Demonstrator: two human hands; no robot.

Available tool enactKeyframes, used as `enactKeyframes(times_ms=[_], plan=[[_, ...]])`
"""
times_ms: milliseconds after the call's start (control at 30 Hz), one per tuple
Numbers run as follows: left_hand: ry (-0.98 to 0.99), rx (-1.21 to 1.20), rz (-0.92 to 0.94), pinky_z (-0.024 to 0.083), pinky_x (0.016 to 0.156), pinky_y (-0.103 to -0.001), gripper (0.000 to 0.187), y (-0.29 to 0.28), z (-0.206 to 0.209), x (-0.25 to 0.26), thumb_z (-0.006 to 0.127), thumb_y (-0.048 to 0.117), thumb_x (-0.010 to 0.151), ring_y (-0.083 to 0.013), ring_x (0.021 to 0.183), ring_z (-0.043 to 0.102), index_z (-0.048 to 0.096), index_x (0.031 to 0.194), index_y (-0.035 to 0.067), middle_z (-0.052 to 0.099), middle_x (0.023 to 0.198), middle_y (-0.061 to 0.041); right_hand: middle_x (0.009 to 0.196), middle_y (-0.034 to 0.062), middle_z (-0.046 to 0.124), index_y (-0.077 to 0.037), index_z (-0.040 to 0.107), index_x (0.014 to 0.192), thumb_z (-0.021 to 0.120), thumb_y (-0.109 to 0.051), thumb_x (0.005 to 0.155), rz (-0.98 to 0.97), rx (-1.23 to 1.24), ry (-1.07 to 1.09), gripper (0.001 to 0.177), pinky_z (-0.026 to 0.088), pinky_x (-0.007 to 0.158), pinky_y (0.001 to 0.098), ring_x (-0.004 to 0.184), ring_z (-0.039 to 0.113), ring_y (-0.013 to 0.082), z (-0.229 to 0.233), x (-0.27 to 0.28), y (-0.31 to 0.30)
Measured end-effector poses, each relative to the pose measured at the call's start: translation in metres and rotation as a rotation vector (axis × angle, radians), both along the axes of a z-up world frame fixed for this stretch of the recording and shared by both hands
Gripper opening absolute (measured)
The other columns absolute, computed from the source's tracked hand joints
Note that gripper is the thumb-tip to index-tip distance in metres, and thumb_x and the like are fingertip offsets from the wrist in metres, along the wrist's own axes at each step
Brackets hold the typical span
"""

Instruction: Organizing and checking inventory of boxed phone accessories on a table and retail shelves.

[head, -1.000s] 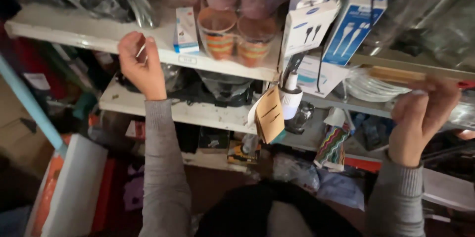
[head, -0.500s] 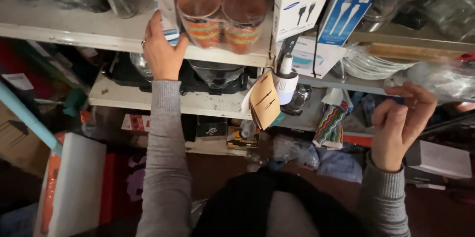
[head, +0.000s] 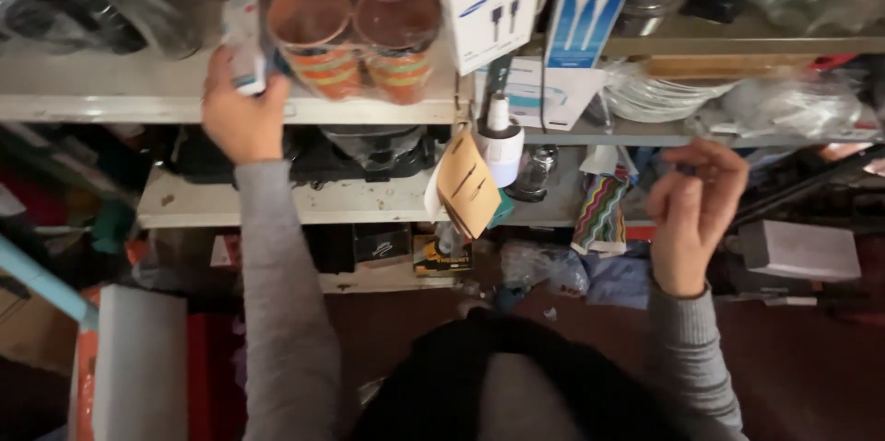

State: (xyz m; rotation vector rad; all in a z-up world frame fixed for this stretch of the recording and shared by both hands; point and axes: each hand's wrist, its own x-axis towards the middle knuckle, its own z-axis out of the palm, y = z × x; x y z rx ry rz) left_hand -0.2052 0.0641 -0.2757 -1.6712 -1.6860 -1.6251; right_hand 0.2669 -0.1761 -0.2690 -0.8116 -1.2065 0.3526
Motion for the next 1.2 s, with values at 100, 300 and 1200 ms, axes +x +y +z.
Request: enactKeyframes(times_ms=[100,300,1200], plan=[[-0.034,0.113,-0.088,0.057,0.097,-0.045,0.057,0.003,-0.029,-0.022,0.083,0.022,0.088,-0.0370,0.113,0.072,0.063,0.136,0.000,0.073,0.125,-0.023,0.122,0.0095,0.060,-0.006,0.042,0.144,0.055,-0.031,0.117,0.023,0.004,-0.001,0.039,0.031,0.053,0.0195,0.058,0.041,0.0054,-0.002,-0.003,-0.002],[-0.995,0.082,-0.608,0.061,0.092,-0.042,0.054,-0.074,-0.037,0.000,0.064,0.017,0.091,-0.0256,0.111,0.067,0.048,0.138,-0.006,0.062,0.130,-0.016,0.126,0.0090,0.059,-0.005,0.042,0.142,0.057,-0.035,0.113,0.096,-0.031,0.007,0.044,0.034,0.057,0.0213,0.064,0.042,0.0053,-0.006,-0.018,-0.008],[0.278,0.111,-1.067,0.048,0.109,-0.052,0.087,-0.223,-0.047,0.212,0.082,0.036,0.090,-0.0508,0.134,0.051,0.034,0.153,-0.001,0.043,0.148,-0.033,0.133,0.0119,0.064,-0.001,0.036,0.150,0.078,0.000,0.087,0.358,-0.382,0.249,0.076,0.055,0.103,0.0376,0.121,0.065,0.0206,-0.088,-0.068,-0.009]])
